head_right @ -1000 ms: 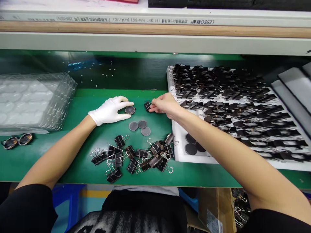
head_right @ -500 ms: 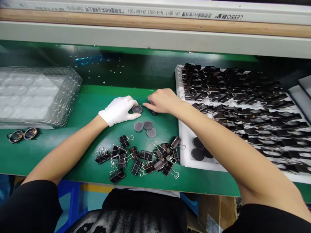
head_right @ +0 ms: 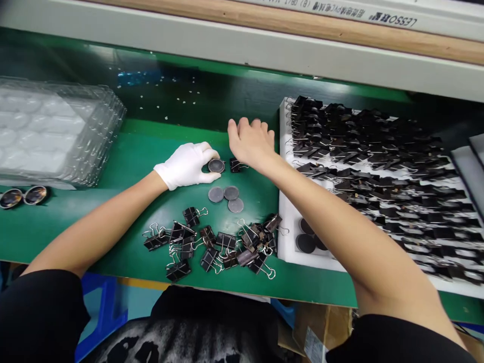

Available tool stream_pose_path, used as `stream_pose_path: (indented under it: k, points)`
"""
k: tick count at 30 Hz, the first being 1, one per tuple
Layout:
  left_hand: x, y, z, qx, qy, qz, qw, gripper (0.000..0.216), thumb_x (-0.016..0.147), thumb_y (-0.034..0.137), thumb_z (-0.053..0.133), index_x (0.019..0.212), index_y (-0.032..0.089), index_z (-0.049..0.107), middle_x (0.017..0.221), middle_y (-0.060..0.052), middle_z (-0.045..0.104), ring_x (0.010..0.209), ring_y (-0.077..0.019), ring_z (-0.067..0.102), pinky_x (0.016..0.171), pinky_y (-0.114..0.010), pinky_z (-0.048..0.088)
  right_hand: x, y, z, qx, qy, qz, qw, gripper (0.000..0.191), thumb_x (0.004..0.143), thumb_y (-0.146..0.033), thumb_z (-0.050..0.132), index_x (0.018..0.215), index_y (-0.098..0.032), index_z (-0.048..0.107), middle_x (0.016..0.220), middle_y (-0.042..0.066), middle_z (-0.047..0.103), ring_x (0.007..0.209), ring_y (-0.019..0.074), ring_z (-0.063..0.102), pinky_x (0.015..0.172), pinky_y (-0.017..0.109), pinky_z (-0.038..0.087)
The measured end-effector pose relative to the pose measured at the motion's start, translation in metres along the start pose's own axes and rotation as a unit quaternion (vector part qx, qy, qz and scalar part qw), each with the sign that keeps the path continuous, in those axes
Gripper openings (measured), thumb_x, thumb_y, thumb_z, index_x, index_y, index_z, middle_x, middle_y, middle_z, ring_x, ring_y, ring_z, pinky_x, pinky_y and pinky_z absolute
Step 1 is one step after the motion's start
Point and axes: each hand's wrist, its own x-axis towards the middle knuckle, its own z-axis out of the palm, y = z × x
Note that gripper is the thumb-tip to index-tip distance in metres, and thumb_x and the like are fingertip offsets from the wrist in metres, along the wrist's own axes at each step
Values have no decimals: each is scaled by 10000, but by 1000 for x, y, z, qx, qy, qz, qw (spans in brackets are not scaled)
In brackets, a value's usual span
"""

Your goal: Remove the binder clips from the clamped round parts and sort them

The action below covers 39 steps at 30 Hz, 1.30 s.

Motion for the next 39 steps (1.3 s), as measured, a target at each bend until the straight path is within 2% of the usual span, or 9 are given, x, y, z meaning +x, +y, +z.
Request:
stream_pose_path:
  k: [4,8,16,22,25,29,34,37,39]
  points:
    - [1,0,2,4,0,-10,1000,488,927,555,609,1220,180,717,1145,-130,704,965,-314,692,780,-389,421,7,-1,23,44,-9,-15,999,701,1078,-628,69,1352,-236,582,1422,199,558,1378,400,469,1130,700,330]
    - [1,1,4,-7,4,-10,1000,458,925,547,620,1184,183,720,1131,-124,700,979,-314,690,781,-389,411,7,10,41,85,-22,12,996,642,1078,-615,91,1446,-299,510,1502,178,478,1466,365,378,1181,677,294]
    - [8,9,3,-42,-14,4,999,504,972,547,595,1286,160,672,1224,-162,684,1092,-340,664,863,-409,402,3,25,51,94,40,2,995,697,1075,-583,-53,1489,-358,460,1481,154,465,1509,315,355,1182,634,318]
    - [15,17,4,-52,-19,4,998,508,975,544,603,1288,148,658,1260,-176,663,1131,-353,647,916,-424,400,1,23,50,97,28,12,995,641,1092,-510,-27,1479,-359,462,1500,147,468,1509,322,357,1174,645,311]
    - [18,19,6,-59,-22,-3,998,508,969,534,620,1293,144,652,1269,-178,654,1139,-358,645,938,-436,403,1,23,48,104,21,22,994,614,1095,-483,7,1453,-314,476,1515,147,467,1520,297,350,1216,617,270]
    - [19,19,7,-60,-21,-13,998,506,969,542,615,1296,157,658,1257,-172,652,1139,-363,648,954,-450,415,4,23,48,136,24,31,990,589,1097,-510,59,1391,-281,515,1506,144,488,1521,277,355,1249,597,231]
    - [19,19,4,-43,-18,-12,999,530,969,581,590,1291,167,671,1242,-166,664,1111,-357,662,940,-448,442,10,15,48,148,32,72,986,659,1095,-582,3,1397,-327,530,1518,139,492,1515,318,363,1198,645,287]
    - [16,24,3,-28,-13,-40,999,536,965,592,575,1269,164,682,1220,-165,672,1085,-361,672,934,-457,453,6,11,29,199,53,90,974,658,1105,-560,14,1381,-311,556,1528,125,501,1491,306,408,1206,590,324]
    - [11,27,3,-16,2,-86,996,587,960,631,553,1258,142,684,1192,-182,674,1080,-384,672,946,-484,451,-6,15,4,207,39,35,977,563,1114,-552,160,1348,-281,595,1463,123,571,1410,310,492,1177,546,385]
